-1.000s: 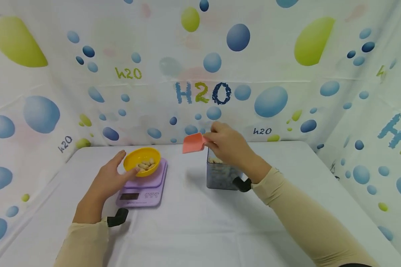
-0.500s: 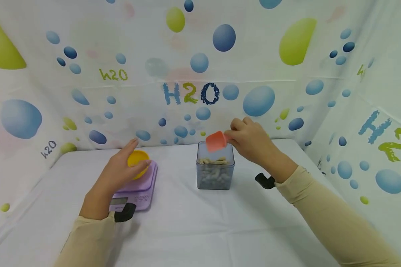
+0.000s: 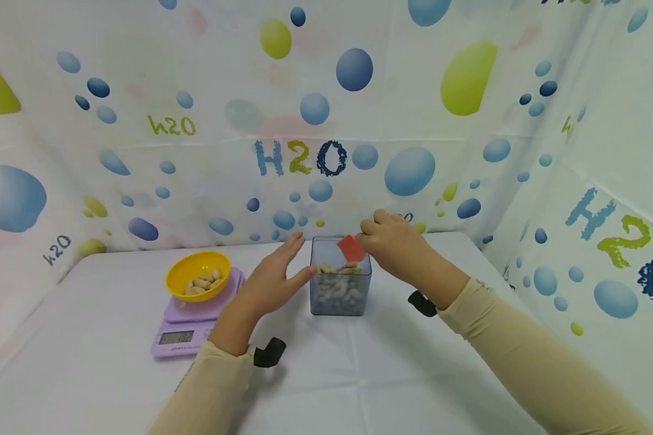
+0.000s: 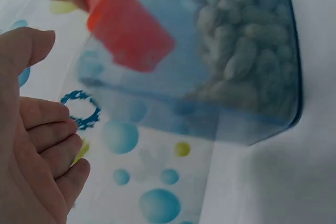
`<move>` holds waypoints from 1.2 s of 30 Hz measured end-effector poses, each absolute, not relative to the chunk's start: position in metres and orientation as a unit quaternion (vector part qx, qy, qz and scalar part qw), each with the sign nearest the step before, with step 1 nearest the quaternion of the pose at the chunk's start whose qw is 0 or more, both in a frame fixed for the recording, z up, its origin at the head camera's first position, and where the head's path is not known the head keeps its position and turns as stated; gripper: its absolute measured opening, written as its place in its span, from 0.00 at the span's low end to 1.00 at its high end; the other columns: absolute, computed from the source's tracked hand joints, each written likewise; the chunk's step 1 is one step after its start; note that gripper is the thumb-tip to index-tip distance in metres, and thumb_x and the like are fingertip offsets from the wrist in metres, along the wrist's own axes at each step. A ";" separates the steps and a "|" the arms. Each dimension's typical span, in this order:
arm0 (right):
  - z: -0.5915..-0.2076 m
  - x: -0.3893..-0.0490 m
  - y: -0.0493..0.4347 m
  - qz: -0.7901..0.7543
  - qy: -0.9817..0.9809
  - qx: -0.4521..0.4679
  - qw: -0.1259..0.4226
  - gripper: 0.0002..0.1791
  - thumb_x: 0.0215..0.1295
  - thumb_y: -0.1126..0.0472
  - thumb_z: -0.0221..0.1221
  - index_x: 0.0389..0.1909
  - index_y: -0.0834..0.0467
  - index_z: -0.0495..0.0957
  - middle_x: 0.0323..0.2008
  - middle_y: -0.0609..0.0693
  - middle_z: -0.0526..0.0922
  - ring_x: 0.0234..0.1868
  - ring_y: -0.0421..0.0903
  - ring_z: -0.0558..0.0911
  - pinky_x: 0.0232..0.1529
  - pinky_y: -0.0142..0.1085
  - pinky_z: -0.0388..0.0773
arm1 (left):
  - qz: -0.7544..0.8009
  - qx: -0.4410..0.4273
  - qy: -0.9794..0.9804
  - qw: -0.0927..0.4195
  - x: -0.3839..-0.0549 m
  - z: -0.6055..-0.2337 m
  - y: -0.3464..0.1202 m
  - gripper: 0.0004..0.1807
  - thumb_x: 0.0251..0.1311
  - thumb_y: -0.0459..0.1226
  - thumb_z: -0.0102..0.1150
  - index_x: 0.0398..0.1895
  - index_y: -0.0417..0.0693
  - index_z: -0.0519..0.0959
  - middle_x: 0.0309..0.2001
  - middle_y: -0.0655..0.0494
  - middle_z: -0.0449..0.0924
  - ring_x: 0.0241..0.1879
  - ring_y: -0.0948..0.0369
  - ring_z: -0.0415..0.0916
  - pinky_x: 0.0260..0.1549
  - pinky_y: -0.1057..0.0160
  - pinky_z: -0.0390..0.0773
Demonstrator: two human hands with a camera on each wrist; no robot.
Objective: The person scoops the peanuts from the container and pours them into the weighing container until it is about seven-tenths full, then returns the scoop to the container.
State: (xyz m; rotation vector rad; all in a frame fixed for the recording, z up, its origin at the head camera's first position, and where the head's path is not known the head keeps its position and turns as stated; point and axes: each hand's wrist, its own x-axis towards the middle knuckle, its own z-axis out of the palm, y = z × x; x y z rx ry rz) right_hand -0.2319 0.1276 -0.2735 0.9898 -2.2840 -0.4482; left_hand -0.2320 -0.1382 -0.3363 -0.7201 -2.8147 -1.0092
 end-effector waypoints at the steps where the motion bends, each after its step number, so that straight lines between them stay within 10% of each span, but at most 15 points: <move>1: -0.273 -0.231 0.127 -0.173 -0.863 0.372 0.295 0.11 0.57 0.69 0.67 0.40 0.55 0.87 0.29 0.48 0.79 0.30 0.47 0.69 0.27 0.33 0.67 | -0.336 -0.237 -0.911 0.032 -0.233 -0.339 -0.133 0.41 0.68 0.58 0.50 0.78 0.54 0.52 0.79 0.60 0.47 0.77 0.52 0.49 0.72 0.44 0.56; 29: -0.266 -0.239 0.098 -0.208 -0.882 0.405 0.120 0.13 0.52 0.63 0.73 0.40 0.52 0.89 0.34 0.47 0.87 0.35 0.46 0.75 0.36 0.33 0.77 | -0.357 -0.250 -0.899 0.042 -0.237 -0.359 -0.119 0.39 0.68 0.57 0.52 0.77 0.54 0.57 0.78 0.62 0.52 0.76 0.57 0.53 0.71 0.49 0.60; 36: -0.256 -0.239 0.093 -0.176 -0.893 0.386 0.150 0.11 0.51 0.63 0.74 0.37 0.52 0.89 0.31 0.48 0.87 0.32 0.46 0.73 0.32 0.32 0.76 | -0.359 -0.234 -0.903 0.035 -0.236 -0.358 -0.121 0.39 0.67 0.58 0.52 0.77 0.57 0.56 0.78 0.64 0.51 0.76 0.57 0.52 0.71 0.48 0.60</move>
